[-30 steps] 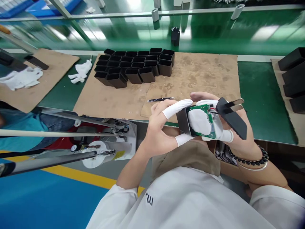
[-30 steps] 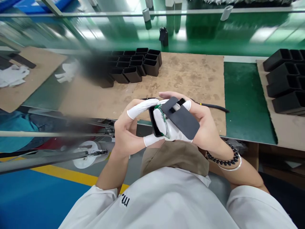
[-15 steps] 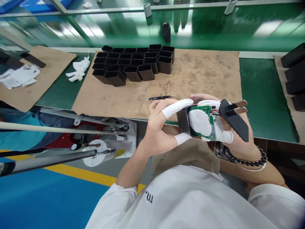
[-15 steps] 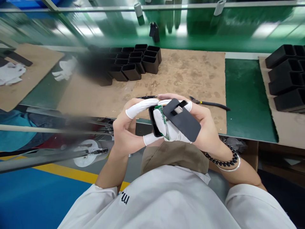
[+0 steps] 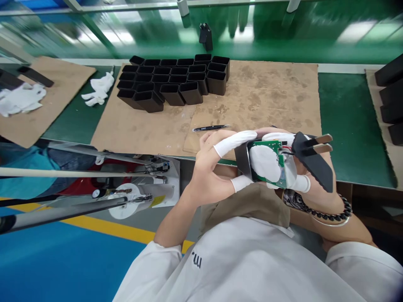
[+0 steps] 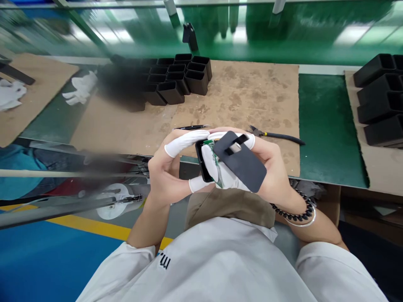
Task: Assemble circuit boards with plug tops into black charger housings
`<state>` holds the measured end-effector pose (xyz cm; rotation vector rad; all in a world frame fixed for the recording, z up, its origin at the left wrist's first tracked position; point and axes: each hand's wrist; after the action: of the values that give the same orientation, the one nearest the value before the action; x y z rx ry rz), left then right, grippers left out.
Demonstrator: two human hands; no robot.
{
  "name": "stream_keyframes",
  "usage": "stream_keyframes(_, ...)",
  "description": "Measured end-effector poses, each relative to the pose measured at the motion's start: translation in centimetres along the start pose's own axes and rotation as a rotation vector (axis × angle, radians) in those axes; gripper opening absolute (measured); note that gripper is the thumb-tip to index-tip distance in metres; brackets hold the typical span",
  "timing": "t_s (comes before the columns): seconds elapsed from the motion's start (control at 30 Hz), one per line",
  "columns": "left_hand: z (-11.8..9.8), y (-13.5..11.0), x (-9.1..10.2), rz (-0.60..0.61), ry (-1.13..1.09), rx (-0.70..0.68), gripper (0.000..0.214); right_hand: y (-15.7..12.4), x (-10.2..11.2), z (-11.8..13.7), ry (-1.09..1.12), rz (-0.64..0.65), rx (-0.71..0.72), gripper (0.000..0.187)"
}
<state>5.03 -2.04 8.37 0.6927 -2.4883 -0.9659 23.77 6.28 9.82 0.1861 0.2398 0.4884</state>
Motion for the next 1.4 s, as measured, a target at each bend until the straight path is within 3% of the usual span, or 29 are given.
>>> stream_keyframes(0.3,0.1,0.0,-0.4,-0.034,0.03,-0.012,0.051,-0.3,0.2,-0.2,-0.027,-0.02,0.009,0.038)
stream_keyframes(0.57,0.6,-0.2,-0.1,0.007,-0.014,0.002,0.058,-0.3,0.1,-0.4,-0.025,-0.039,0.016,0.029)
stream_keyframes(0.73,0.9,-0.4,-0.2,0.009,-0.052,0.021,0.061,-0.2,-0.3,0.1,-0.008,-0.017,0.039,0.041)
stream_keyframes(1.0,1.7,-1.0,0.1,-0.022,-0.031,0.031,0.05,-0.7,-0.2,0.4,-0.246,-0.098,0.074,0.038)
stream_keyframes(1.4,2.4,-1.9,0.9,-0.003,0.046,0.096,0.048,-0.8,-1.3,0.5,-0.315,-0.09,0.076,0.034)
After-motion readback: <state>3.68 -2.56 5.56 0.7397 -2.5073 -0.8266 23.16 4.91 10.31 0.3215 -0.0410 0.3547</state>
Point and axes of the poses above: each hand's wrist, its own y-axis towards the middle knuckle, its own x-axis out of the back of the hand, z = x × y, and after that the axes turned 15 degrees about -z, right-handed
